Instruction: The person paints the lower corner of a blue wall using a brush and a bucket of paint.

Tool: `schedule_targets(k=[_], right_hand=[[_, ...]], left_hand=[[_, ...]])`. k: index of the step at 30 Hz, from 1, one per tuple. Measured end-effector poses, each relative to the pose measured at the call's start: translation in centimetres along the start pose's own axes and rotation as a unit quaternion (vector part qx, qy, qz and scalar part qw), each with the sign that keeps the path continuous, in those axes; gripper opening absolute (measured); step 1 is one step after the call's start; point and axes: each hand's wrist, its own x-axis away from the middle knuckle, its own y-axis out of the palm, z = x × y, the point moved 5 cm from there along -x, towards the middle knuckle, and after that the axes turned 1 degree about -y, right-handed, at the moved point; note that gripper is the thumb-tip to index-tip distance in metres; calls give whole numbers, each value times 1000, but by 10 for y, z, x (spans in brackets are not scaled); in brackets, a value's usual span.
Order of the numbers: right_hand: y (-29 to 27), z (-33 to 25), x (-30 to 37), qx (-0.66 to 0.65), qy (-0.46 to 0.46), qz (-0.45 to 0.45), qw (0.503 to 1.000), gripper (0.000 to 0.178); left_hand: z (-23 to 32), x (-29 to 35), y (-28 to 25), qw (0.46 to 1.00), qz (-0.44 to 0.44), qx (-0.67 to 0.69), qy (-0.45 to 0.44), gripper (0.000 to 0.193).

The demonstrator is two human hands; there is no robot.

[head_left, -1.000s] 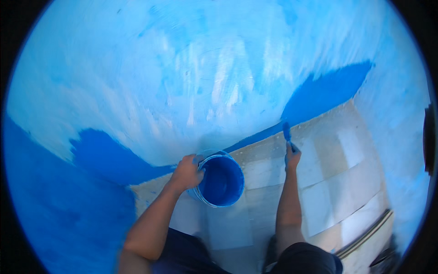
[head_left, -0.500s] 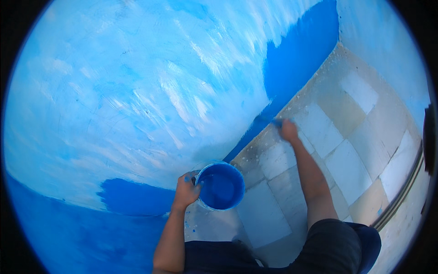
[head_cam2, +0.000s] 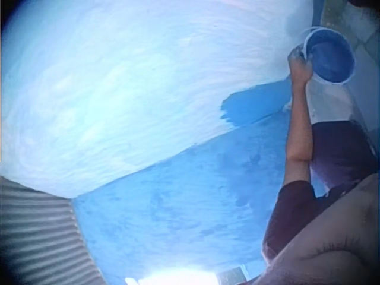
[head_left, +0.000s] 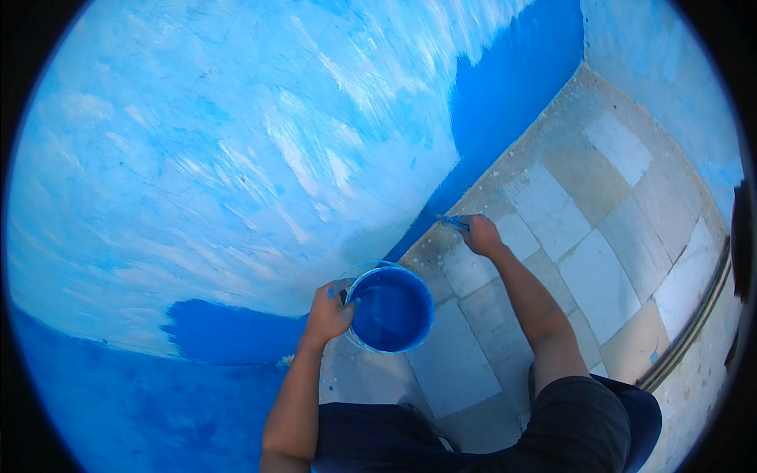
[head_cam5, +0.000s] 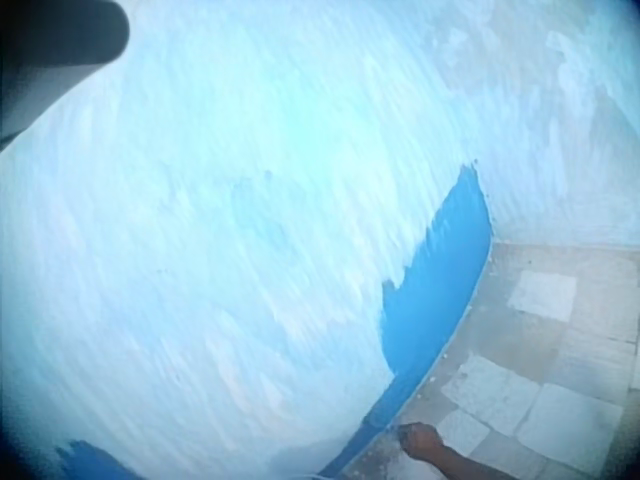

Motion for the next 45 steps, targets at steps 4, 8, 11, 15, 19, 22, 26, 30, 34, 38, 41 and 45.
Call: schedule_targets(k=[4, 8, 11, 15, 19, 22, 26, 30, 34, 38, 41, 45], right_hand=[[-56, 64, -29, 1, 0, 178, 984, 28], [-107, 67, -50, -131, 171, 244, 946, 36], [-96, 68, -51, -64, 165, 260, 949, 35], [18, -13, -11, -71, 23, 163, 984, 29], [76, -65, 31, -26, -79, -79, 993, 28], [75, -39, 17, 5, -94, -36, 995, 30], [-2, -20, -6, -74, 12, 164, 984, 28], [-11, 12, -8, -131, 119, 320, 931, 29], [72, -46, 16, -87, 32, 302, 949, 25], [120, -92, 61, -104, -15, 34, 994, 23], [123, -71, 53, -14, -148, 29, 989, 22], [41, -42, 8, -61, -1, 136, 989, 21]], left_hand=[[2, -6, 7, 1000, -10, -10, 7, 32], [-2, 9, -7, 999, -1, -47, -14, 31], [-2, 10, -10, 999, 11, -6, -37, 30], [-10, 16, -13, 998, -17, -20, -64, 30], [-15, 23, -18, 999, -11, -15, -46, 31], [-8, 18, -15, 999, -26, -15, -46, 33], [-33, 38, -24, 993, -27, -28, -113, 35], [-29, 44, -32, 986, -52, -13, -157, 36], [-29, 46, -36, 995, -32, -30, -87, 36], [-45, 54, -37, 987, -39, 13, -158, 39], [-47, 45, -31, 996, -14, -33, -81, 39], [-48, 51, -33, 988, -30, -6, -150, 39]])
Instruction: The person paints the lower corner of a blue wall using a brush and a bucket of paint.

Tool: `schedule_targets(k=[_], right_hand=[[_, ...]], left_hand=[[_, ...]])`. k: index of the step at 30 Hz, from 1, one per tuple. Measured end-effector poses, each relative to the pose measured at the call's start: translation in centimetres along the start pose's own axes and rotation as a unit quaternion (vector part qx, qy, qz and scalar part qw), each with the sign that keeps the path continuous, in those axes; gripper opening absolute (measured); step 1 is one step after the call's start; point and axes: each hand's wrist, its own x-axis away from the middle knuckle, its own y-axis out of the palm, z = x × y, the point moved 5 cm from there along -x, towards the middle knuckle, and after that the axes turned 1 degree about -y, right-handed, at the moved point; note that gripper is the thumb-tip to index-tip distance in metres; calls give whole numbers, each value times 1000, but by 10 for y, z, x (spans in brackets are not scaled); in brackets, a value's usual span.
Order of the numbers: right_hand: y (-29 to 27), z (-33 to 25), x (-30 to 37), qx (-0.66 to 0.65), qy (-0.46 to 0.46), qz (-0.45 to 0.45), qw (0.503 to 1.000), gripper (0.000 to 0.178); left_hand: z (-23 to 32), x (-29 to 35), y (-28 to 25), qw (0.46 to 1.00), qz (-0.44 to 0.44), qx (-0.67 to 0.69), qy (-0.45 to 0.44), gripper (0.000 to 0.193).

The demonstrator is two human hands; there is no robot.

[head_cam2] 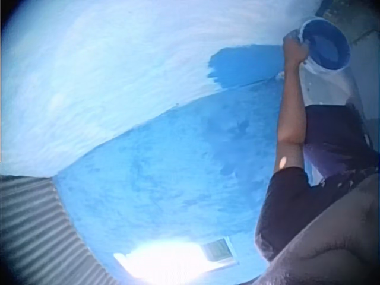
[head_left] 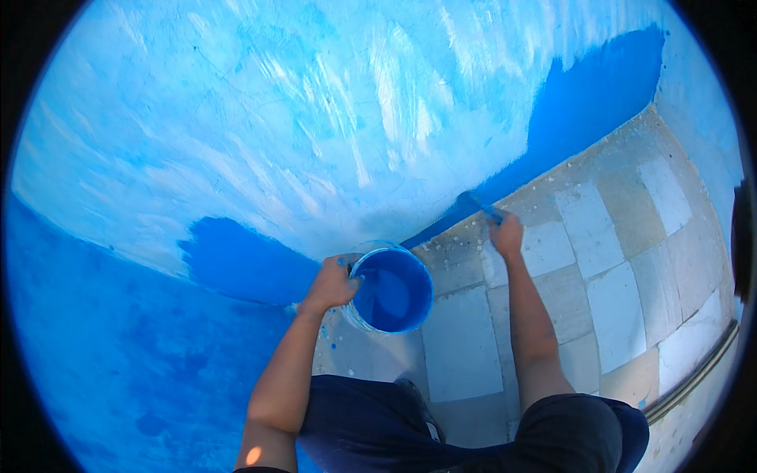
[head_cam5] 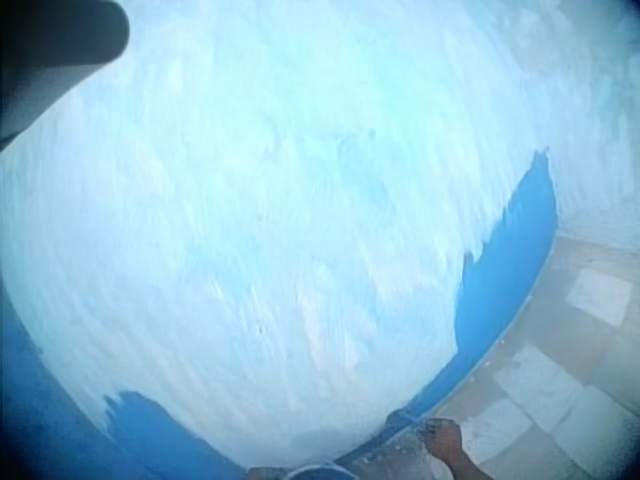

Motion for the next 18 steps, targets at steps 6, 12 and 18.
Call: schedule_targets(k=[6, 12, 18], right_hand=[[-11, 42, 0, -23, 153, 230, 961, 28], [91, -45, 87, -11, 10, -130, 991, 25], [25, -72, 73, -90, -55, -216, 971, 29]], left_hand=[[2, 1, -3, 999, 2, 30, 19, 38], [-3, 6, -6, 1000, -3, -2, 16, 37], [-14, -7, 9, 991, 38, -115, 58, 38]])
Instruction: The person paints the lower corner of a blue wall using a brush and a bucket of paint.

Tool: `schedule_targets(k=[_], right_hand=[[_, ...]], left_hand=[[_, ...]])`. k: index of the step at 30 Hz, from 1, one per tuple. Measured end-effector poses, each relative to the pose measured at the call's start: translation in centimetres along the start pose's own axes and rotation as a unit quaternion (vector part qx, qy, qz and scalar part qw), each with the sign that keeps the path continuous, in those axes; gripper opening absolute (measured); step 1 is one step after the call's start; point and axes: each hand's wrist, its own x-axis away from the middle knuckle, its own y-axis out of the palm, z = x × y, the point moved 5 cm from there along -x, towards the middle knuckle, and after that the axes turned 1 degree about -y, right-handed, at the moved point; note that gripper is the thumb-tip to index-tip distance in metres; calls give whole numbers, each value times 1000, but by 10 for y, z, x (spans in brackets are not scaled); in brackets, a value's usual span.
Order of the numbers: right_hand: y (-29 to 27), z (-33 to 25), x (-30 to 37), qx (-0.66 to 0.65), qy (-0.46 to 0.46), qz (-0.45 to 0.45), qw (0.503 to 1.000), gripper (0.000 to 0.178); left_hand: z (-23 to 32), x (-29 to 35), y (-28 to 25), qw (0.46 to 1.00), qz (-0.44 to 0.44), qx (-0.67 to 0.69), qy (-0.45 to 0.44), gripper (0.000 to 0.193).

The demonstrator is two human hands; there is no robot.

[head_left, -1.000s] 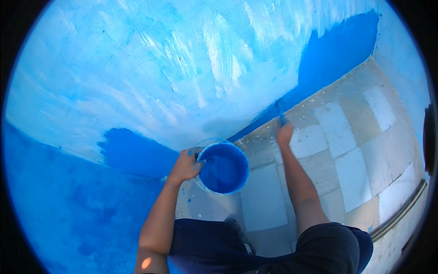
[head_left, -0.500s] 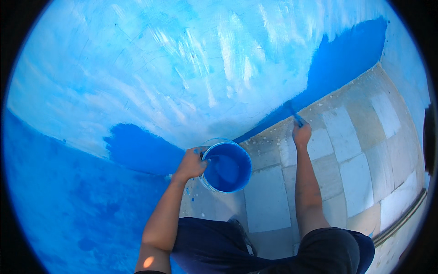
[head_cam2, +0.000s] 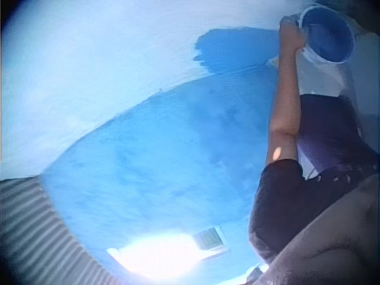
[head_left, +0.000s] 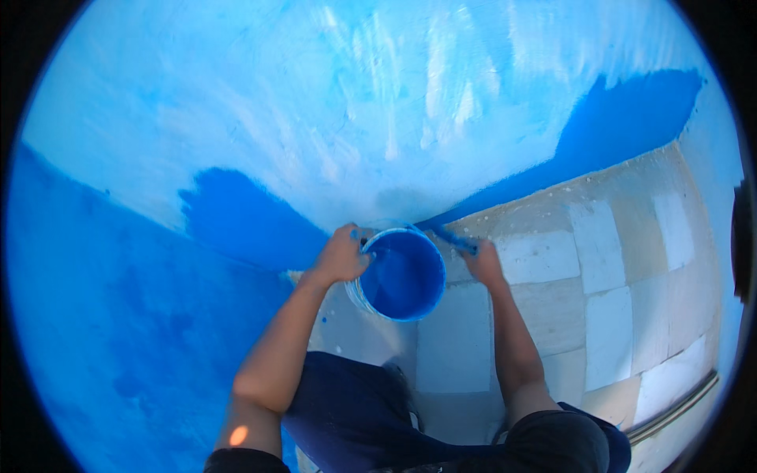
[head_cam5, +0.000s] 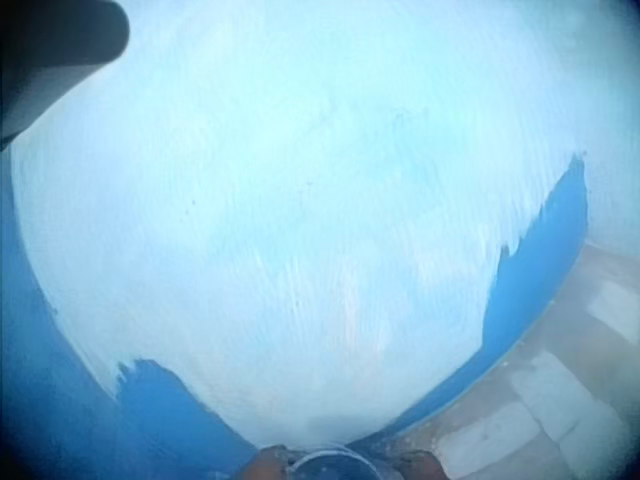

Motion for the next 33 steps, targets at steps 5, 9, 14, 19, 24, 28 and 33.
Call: schedule_targets(k=[5, 9, 14, 19, 24, 28, 33], right_hand=[[-103, -68, -10, -51, -28, 17, 998, 28], [-132, -131, -1, 2, -76, -57, 996, 25], [-72, -132, 14, 121, -258, -45, 957, 15], [23, -148, 27, 194, -133, -176, 956, 12], [42, -157, 28, 177, -82, -117, 974, 11], [46, -153, 23, 131, -51, -75, 987, 9], [63, -157, 32, 81, -84, -92, 989, 12]], left_hand=[[-8, 1, -4, 998, 52, 17, 13, 37], [2, 2, -13, 989, -29, 124, -78, 37], [17, 0, -18, 983, -64, 129, -115, 37], [17, 0, -17, 993, -31, 97, -62, 37], [13, -3, -10, 998, -21, 66, -9, 41], [20, -5, -5, 996, -67, 61, -25, 46], [30, -7, -8, 997, -50, 42, 42, 45]])
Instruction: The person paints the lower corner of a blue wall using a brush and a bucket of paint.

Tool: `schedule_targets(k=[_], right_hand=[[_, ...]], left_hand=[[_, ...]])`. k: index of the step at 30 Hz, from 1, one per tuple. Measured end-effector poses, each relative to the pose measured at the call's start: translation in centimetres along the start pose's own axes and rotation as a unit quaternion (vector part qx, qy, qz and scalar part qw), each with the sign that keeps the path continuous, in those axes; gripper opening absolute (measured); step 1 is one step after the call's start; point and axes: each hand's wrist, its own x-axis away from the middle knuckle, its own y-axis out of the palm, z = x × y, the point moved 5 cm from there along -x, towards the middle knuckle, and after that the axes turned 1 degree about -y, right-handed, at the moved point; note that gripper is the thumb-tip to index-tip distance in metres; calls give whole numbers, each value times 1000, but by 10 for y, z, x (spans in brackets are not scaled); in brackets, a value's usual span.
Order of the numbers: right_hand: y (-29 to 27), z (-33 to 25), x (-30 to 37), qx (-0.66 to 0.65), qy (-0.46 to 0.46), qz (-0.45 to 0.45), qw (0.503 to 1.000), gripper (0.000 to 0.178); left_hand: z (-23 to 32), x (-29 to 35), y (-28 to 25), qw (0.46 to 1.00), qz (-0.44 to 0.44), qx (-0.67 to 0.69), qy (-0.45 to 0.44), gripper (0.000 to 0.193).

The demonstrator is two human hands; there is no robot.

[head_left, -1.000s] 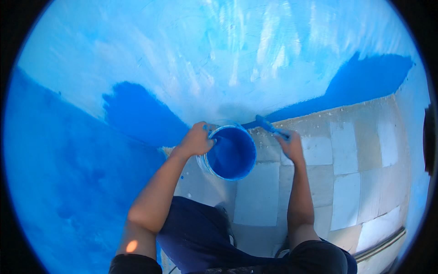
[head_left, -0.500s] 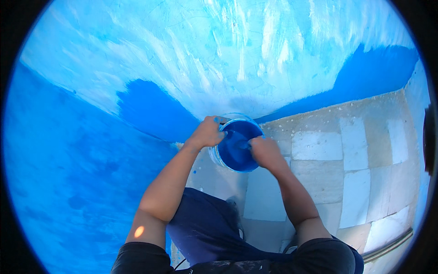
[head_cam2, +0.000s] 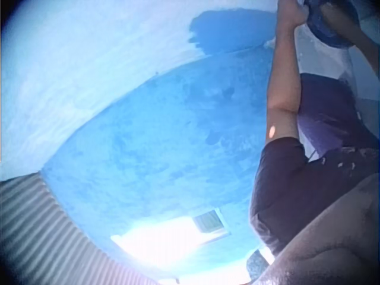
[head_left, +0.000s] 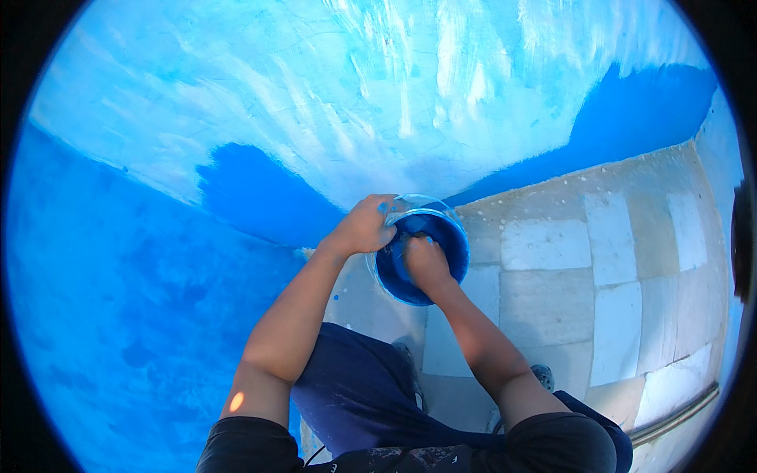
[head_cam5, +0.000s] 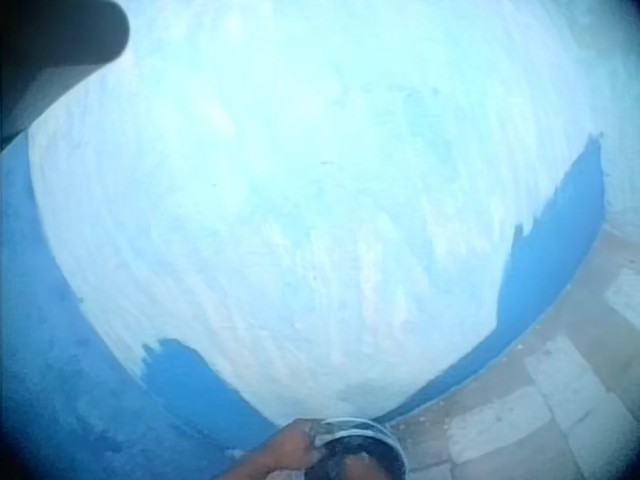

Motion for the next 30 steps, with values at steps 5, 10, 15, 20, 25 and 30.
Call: schedule_targets(k=[5, 10, 15, 20, 25, 30], right_hand=[[1, -6, 10, 47, -65, -13, 997, 11], [0, -5, 13, 104, -89, -47, 989, 10], [-6, -6, 15, 142, -39, -97, 984, 8], [-47, 3, 19, 46, -28, -65, 996, 19], [-90, 42, 11, -198, 1, -13, 980, 32], [-108, 51, 12, -429, 136, -83, 889, 32]], left_hand=[[16, 0, -10, 990, 68, 21, 119, 41], [23, 3, -15, 990, 83, 4, 112, 43], [19, -2, -11, 992, 84, -7, 98, 44], [28, -4, -15, 984, 123, -18, 125, 45], [29, -5, -23, 993, 102, 13, 53, 42], [5, 4, -21, 994, 101, 45, 7, 45]])
